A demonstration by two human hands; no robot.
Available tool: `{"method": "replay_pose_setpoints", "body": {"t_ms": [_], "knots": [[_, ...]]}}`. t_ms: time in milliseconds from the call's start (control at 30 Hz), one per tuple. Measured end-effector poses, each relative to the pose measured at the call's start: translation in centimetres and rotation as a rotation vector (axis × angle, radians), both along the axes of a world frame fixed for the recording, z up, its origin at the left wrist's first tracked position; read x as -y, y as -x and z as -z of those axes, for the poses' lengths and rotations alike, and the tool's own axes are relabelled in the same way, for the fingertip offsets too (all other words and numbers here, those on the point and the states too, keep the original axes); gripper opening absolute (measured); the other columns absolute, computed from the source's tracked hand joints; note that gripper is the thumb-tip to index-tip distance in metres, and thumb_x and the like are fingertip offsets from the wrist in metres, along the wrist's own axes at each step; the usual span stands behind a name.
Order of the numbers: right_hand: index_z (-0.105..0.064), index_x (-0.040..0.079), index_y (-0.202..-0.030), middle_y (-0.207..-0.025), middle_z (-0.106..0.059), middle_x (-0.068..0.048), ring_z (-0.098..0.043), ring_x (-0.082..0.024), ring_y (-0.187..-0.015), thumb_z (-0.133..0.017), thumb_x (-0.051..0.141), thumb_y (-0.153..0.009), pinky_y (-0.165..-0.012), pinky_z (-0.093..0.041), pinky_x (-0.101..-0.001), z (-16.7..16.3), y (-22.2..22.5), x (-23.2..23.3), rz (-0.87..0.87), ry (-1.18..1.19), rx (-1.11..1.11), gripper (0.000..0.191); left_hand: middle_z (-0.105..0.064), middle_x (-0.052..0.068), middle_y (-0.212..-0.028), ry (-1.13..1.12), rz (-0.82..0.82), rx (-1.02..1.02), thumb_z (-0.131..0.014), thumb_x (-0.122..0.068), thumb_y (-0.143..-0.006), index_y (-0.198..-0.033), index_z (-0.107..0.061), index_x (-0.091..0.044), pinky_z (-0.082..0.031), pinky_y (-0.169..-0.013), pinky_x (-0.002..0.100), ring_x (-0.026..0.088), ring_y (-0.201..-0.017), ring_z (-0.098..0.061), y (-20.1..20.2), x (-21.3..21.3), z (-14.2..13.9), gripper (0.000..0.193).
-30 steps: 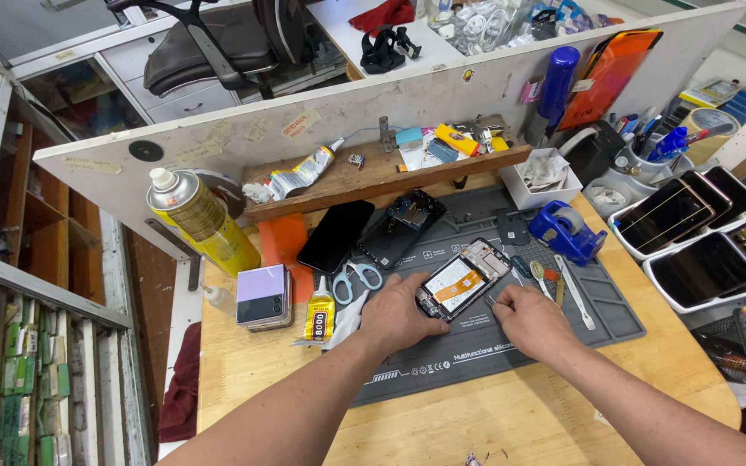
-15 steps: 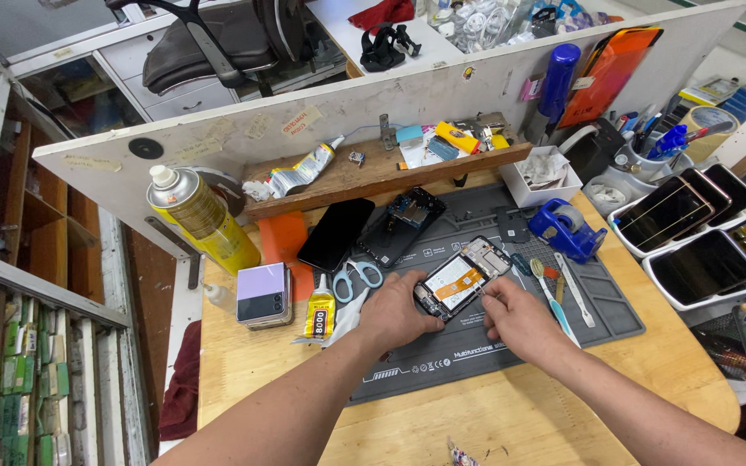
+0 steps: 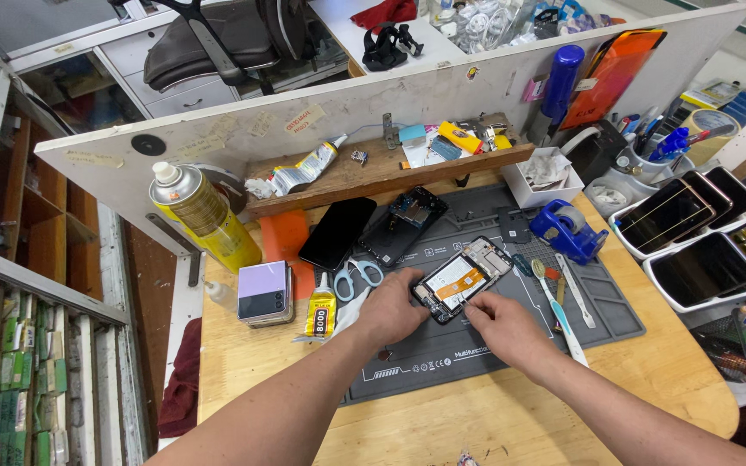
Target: The person cleans a small electronic component with a toothbrush, then uses tweezers to remove a circuit board from a disassembled smartphone. The person continues to manipulate internal components and clean parts of the phone on a workbench.
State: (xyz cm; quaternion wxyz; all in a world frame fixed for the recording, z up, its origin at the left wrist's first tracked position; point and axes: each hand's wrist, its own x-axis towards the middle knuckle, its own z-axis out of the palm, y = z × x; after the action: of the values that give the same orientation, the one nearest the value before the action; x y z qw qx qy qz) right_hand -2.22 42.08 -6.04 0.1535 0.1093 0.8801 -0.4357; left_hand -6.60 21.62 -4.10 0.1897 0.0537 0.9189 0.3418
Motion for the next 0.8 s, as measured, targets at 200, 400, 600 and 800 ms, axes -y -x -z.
{"method": "replay_pose_setpoints", "body": {"t_ms": [200,400,600,800], "knots": [[-0.073,0.006,-0.109,-0.083,-0.075,-0.003,-0.067,-0.014,-0.064,-0.064,0.021,-0.095,-0.061,-0.054,-0.0319,0.2,0.4,0.2,0.009,0.047,0.037,0.022,-0.061,0.006,-0.129,0.021,0.006,0.054,-0.085,-0.024,-0.076,-0.143,-0.053,-0.023,-0.053,-0.098,0.039,0.025,-0.117,-0.064,-0.3,-0.1,-1.6,0.075],[-0.072,0.006,-0.108,-0.082,-0.075,-0.003,-0.067,-0.013,-0.062,-0.065,0.020,-0.094,-0.060,-0.055,-0.0311,0.3,0.0,0.3,-0.014,0.017,0.007,0.020,-0.058,0.005,-0.134,0.023,0.001,0.092,-0.085,-0.026,-0.074,-0.144,-0.052,-0.024,-0.060,-0.091,0.042,0.026,-0.120,-0.063,-1.1,0.0,-2.8,0.077],[-0.072,0.010,-0.109,-0.084,-0.078,-0.007,-0.072,-0.020,-0.071,-0.067,0.022,-0.093,-0.068,-0.056,-0.0355,-0.4,-1.0,0.6,-0.079,-0.109,-0.067,0.021,-0.058,0.004,-0.134,0.026,-0.004,0.098,-0.087,-0.028,-0.073,-0.143,-0.052,-0.023,-0.062,-0.089,0.042,0.026,-0.119,-0.063,-1.1,-0.1,-2.8,0.079],[-0.072,0.011,-0.110,-0.086,-0.080,-0.011,-0.076,-0.026,-0.078,-0.066,0.022,-0.092,-0.072,-0.056,-0.0393,-1.5,-1.9,1.2,-0.087,-0.156,-0.073,0.022,-0.060,0.005,-0.132,0.052,0.031,0.067,-0.088,-0.030,-0.073,-0.143,-0.053,-0.022,-0.060,-0.089,0.039,0.025,-0.116,-0.066,-1.0,-0.2,-2.8,0.079]]}}
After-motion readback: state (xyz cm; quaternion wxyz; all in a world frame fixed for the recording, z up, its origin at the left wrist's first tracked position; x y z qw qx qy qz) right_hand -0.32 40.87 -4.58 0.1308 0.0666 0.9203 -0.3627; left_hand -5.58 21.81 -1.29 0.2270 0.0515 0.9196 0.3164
